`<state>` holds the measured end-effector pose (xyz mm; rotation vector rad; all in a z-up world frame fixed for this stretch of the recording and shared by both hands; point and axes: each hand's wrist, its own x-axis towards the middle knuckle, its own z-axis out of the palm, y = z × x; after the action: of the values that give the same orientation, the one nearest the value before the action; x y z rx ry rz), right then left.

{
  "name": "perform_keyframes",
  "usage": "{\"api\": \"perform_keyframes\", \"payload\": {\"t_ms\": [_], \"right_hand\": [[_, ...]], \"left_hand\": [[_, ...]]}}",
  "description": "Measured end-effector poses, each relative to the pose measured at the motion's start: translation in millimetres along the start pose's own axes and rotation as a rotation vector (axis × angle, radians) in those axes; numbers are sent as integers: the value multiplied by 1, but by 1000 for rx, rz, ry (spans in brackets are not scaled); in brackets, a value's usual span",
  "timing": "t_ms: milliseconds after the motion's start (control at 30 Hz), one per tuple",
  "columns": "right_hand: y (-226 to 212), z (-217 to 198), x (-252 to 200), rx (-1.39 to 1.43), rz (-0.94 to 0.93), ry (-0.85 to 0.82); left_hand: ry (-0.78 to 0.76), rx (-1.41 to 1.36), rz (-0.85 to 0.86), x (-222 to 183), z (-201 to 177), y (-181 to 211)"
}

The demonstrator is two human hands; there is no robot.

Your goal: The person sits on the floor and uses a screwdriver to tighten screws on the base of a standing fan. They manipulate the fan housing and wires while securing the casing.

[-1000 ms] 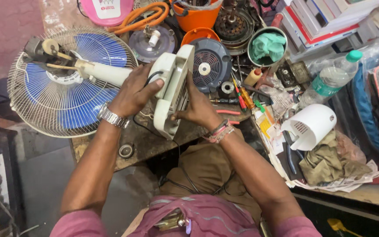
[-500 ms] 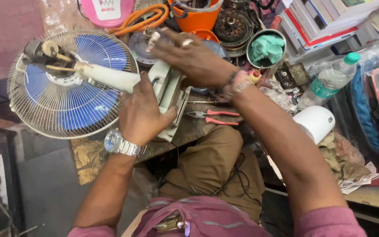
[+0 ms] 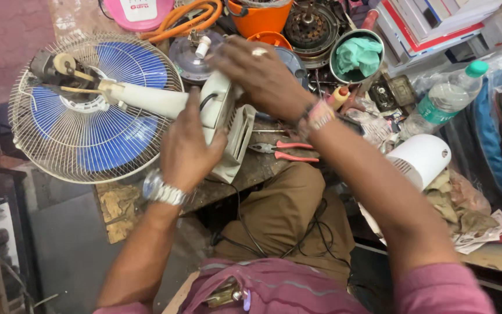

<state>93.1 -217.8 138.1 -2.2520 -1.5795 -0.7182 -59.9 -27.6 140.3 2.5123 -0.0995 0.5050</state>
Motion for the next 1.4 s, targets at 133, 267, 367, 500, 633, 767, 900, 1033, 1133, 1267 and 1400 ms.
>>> {"api": "perform_keyframes", "payload": {"t_ms": [133,267,367,500,633,767,900,1033,1133,1267,1400], "right_hand": [[-24,57,-96,329,791,350],[-77,150,-157,906,1269,414],[-115,196,-172,736,1170,214],[-134,209,-173,706,1287,103],[-134,205,-175,836,1235,172],[-129,206,-176,1004,1297,160],[-122,202,-176,992,1050,239],[-124,208,-184,1077,1184,236],[-116,216,-179,1246,1336,274],[-121,220,-181,1413,1291,293],[-123,207,-179,1483,1207,311]], "left_hand": [[261,-539,-51,-58,32,-54],[163,-1254,-794,-93,124,-136],[-130,-1722,-924,-101,194,-198],[-240,-1837,-910,-91,262,-247],[-318,-1813,-708,-82,283,-263],[-324,-1901,-725,-83,258,-258],[-338,-1975,-688,-69,221,-231],[-371,-2031,-681,-69,204,-201],[-376,-2054,-652,-61,191,-190],[-387,-2081,-633,-63,184,-180],[-400,-2106,-622,-59,195,-175]]}}
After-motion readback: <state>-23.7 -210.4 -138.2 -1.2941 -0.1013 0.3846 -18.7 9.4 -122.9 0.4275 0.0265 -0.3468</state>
